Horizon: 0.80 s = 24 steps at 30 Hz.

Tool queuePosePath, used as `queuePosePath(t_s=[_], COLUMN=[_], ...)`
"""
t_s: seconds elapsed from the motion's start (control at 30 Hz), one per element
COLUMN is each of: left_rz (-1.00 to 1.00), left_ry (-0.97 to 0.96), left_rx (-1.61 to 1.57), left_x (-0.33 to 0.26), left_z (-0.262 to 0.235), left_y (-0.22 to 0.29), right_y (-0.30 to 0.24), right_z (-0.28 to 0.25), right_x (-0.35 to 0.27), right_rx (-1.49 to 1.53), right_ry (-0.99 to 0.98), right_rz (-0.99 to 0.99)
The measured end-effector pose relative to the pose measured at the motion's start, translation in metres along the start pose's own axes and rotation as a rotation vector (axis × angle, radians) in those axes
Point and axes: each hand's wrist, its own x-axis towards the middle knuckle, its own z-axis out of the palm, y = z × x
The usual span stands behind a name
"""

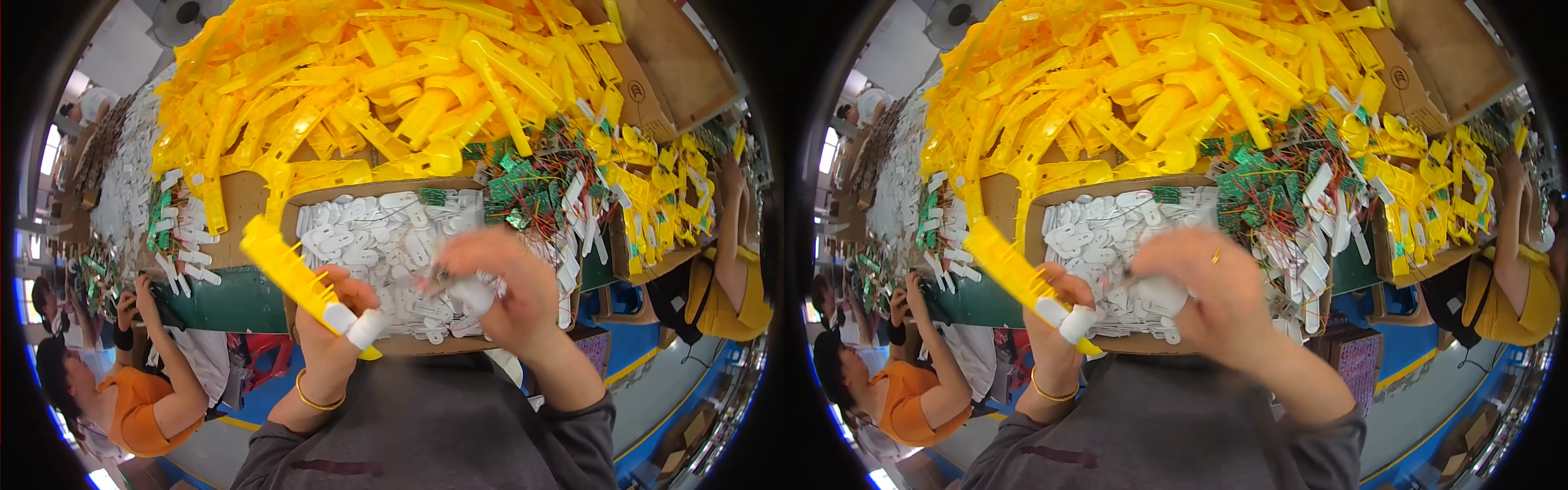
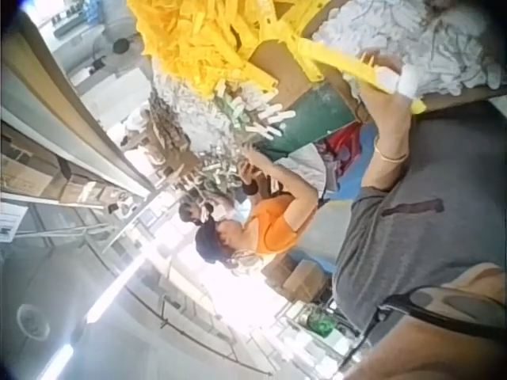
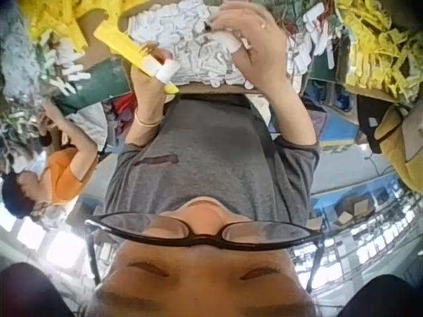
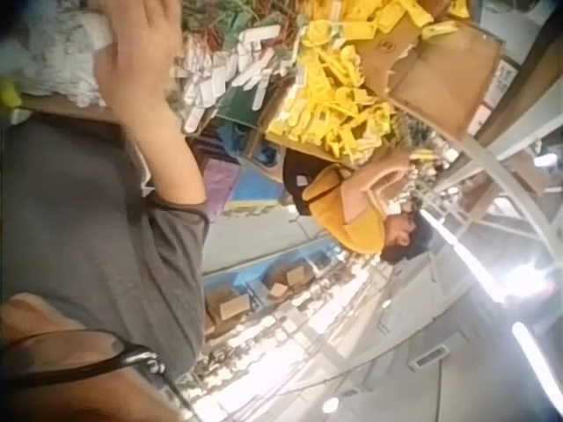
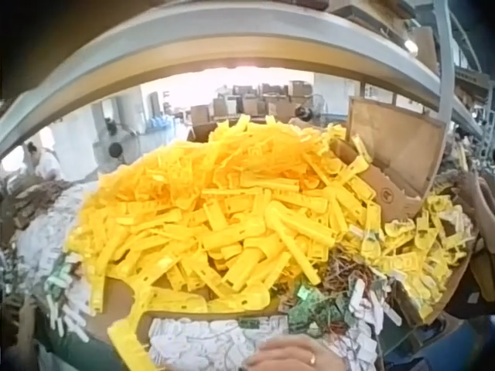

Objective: Assembling internal circuit boards and white plastic components into yellow lighting housings.

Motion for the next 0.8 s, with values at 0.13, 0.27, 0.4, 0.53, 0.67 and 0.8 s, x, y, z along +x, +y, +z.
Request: queuePosePath(t_s=[0.13, 0.27, 0.4, 0.53, 0.67, 0.8], left_rz=[0.165, 0.065, -0.028, -0.299, -0.152, -0.180], left_ry=[-0.086, -0.038, 0.025, 0.038, 0.093, 0.130], left_rx=[-0.001, 0.161, 0.096, -0.279, -0.089, -0.002], left_x=[0.000, -0.001, 0.006, 0.012, 0.015, 0.023], left_z=[0.005, 0.007, 0.007, 0.014, 0.020, 0.016], left_y=[0.013, 0.011, 0.004, 0.004, -0.016, -0.024], right_y=[-0.008, -0.013, -0.003, 0.002, -0.001, 0.008], right_z=[0.026, 0.041, 0.051, 0.051, 0.054, 0.051], right_x=[-0.024, -0.032, -0.047, -0.049, -0.050, -0.052], right_rx=[0.500, 0.481, 0.277, 0.059, -0.084, -0.105], right_ry=[-0.170, -0.107, -0.044, 0.031, 0.048, 0.005], right_rz=[0.329, 0.320, 0.225, 0.252, 0.291, 0.150])
